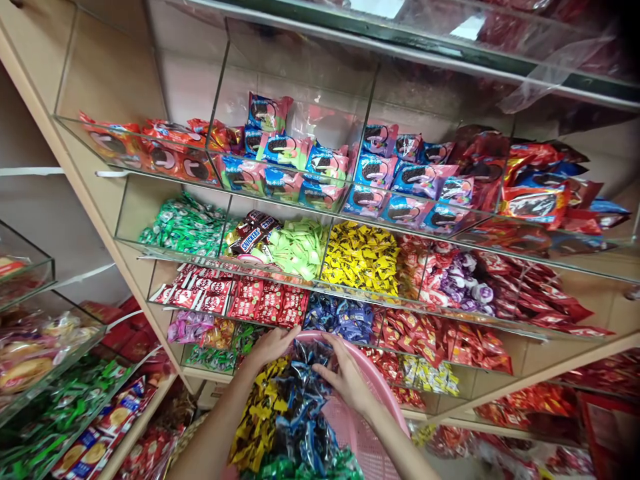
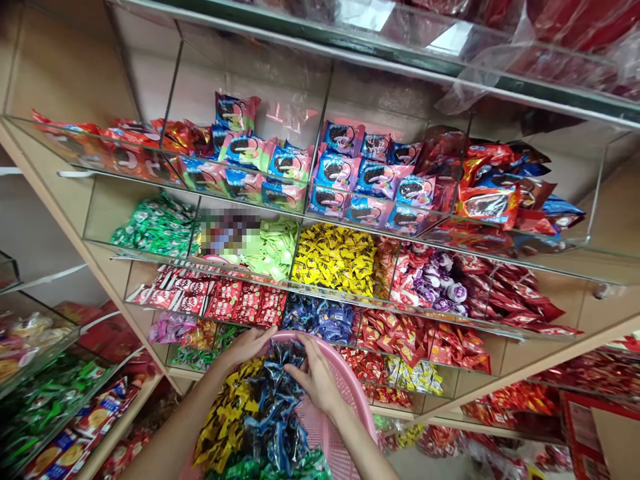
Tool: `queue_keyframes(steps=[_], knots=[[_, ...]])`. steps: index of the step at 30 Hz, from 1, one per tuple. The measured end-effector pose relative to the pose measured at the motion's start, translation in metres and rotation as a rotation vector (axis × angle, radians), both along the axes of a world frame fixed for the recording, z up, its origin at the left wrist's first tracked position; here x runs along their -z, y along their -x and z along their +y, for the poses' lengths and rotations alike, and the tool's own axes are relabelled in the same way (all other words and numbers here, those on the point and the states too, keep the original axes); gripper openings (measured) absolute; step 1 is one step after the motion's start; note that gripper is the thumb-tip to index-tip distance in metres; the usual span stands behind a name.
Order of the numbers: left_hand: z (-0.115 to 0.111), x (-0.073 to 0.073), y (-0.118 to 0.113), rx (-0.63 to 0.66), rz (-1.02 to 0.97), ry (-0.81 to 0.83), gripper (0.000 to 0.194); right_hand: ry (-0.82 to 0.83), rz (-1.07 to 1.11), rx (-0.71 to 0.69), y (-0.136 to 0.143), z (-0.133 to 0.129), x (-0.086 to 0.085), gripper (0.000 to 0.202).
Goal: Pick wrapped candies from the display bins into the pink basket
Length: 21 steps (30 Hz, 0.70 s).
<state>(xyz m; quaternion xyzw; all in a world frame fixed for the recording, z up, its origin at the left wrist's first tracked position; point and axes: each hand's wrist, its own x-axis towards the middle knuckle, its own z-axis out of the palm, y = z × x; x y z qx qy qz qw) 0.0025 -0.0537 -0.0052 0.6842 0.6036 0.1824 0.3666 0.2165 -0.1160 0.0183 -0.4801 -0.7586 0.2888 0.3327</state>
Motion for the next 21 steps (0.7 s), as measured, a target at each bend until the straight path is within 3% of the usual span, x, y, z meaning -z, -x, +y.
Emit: queue_keyframes(steps=[4,8,14,21], knots=[[-0.001,-0.001,0.000,0.009,-0.010,-0.013,0.067,-0.113,-0.035,0.054,-0.003,0.013,-0.016,0.039],[-0.004,-0.007,-0.001,-0.001,-0.005,-0.011,0.066,-0.225,-0.150,0.083,-0.004,0.050,-0.024,0.030],[-0.006,-0.011,-0.002,-0.015,0.044,0.001,0.066,-0.124,-0.527,0.177,0.015,0.118,-0.021,0.034],[-0.003,-0.001,0.000,-0.024,0.052,-0.024,0.067,-0.081,-0.542,0.131,0.041,0.177,-0.013,0.037]])
